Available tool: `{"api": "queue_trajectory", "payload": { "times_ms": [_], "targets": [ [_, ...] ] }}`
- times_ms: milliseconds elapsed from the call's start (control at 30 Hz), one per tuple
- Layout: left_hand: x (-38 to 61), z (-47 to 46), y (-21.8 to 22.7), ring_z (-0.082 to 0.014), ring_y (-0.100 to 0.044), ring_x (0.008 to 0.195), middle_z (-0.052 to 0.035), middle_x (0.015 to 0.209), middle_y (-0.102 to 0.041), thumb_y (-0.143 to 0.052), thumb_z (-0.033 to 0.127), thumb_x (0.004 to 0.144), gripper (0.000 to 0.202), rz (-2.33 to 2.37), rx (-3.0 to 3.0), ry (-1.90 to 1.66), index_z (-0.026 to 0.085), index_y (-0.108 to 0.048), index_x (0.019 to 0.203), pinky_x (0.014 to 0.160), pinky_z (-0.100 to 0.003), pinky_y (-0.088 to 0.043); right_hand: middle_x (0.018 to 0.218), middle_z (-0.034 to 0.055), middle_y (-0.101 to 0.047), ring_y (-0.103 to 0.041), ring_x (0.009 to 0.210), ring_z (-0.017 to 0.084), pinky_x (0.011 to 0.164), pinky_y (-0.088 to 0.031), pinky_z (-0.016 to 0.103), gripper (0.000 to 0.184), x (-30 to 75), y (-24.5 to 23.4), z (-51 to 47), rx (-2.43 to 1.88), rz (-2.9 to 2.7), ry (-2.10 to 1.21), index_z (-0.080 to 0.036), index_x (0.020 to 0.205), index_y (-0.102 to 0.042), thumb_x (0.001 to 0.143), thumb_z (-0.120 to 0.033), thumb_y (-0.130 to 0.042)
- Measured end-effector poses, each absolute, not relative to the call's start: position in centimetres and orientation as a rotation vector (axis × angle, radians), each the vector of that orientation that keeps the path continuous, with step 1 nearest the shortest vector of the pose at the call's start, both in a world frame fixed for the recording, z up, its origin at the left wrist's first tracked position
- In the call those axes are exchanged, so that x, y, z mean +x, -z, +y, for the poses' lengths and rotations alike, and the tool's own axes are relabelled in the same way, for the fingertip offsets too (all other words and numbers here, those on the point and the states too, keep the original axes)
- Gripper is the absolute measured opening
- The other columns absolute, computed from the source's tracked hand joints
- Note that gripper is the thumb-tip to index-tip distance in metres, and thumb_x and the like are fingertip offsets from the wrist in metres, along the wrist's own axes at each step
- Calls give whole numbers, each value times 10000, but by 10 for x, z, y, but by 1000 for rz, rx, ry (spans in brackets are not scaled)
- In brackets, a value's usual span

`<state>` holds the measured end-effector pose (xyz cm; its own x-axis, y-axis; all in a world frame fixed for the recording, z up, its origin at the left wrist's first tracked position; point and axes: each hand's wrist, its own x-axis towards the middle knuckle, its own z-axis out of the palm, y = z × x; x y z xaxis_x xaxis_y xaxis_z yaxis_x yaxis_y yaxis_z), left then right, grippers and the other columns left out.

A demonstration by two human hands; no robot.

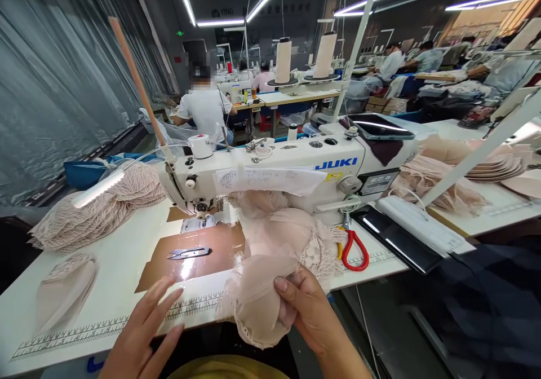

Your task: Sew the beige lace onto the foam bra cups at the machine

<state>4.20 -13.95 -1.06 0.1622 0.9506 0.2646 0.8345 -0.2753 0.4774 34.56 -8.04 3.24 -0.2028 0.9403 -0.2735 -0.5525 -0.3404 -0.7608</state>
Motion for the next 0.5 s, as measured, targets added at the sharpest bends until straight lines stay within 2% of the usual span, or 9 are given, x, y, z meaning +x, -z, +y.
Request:
{"api": "queue_trajectory", "payload": {
  "times_ms": [67, 133, 233, 367, 433, 500],
  "targets": [
    [51, -102, 13, -367, -232, 1408, -109, 1520, -328, -500, 380, 922, 532, 1776, 2386, -598, 229, -389, 1420, 1086, -570, -331, 701, 41, -702, -602, 522, 126, 535, -497, 218, 345, 351, -35, -82, -913, -644, -1742, -174, 875, -696, 624, -357, -847],
    [61, -71, 15, -384, -261, 1395, -143, 1504, -357, -457, 445, 927, 575, 1832, 2427, -458, 164, -393, 1424, 1070, -591, -342, 699, 50, -708, -609, 513, 138, 544, -510, 238, 357, 360, -36, -84, -951, -651, -1728, -173, 886, -694, 624, -365, -843],
    [83, -46, 14, -380, -241, 1405, -151, 1514, -337, -433, 515, 918, 654, 1754, 2478, -301, 126, -371, 1440, 1088, -576, -324, 684, 63, -713, -645, 547, 177, 565, -525, 268, 350, 373, -33, -83, -1031, -626, -1708, -172, 886, -695, 635, -373, -833],
    [110, -36, -5, -359, -257, 1405, -117, 1525, -325, -423, 495, 928, 631, 1493, 2538, -207, 190, -314, 1470, 1102, -589, -285, 691, 60, -717, -665, 591, 194, 566, -525, 262, 324, 373, -32, -79, -1107, -536, -1639, -180, 820, -693, 602, -357, -856],
    [107, -28, -15, -310, -351, 1369, -92, 1497, -387, -418, 463, 939, 577, 1423, 2534, -263, 238, -326, 1463, 1104, -536, -322, 642, 32, -696, -641, 547, 173, 533, -513, 243, 352, 369, -34, -77, -1112, -492, -1588, -184, 803, -691, 558, -351, -881],
    [87, -14, -19, -262, -445, 1304, -91, 1431, -474, -376, 437, 959, 503, 1545, 2475, -407, 238, -402, 1420, 1081, -454, -387, 576, 4, -659, -614, 507, 158, 502, -502, 234, 362, 371, -36, -76, -1119, -456, -1524, -184, 753, -681, 515, -345, -901]
  ]
}}
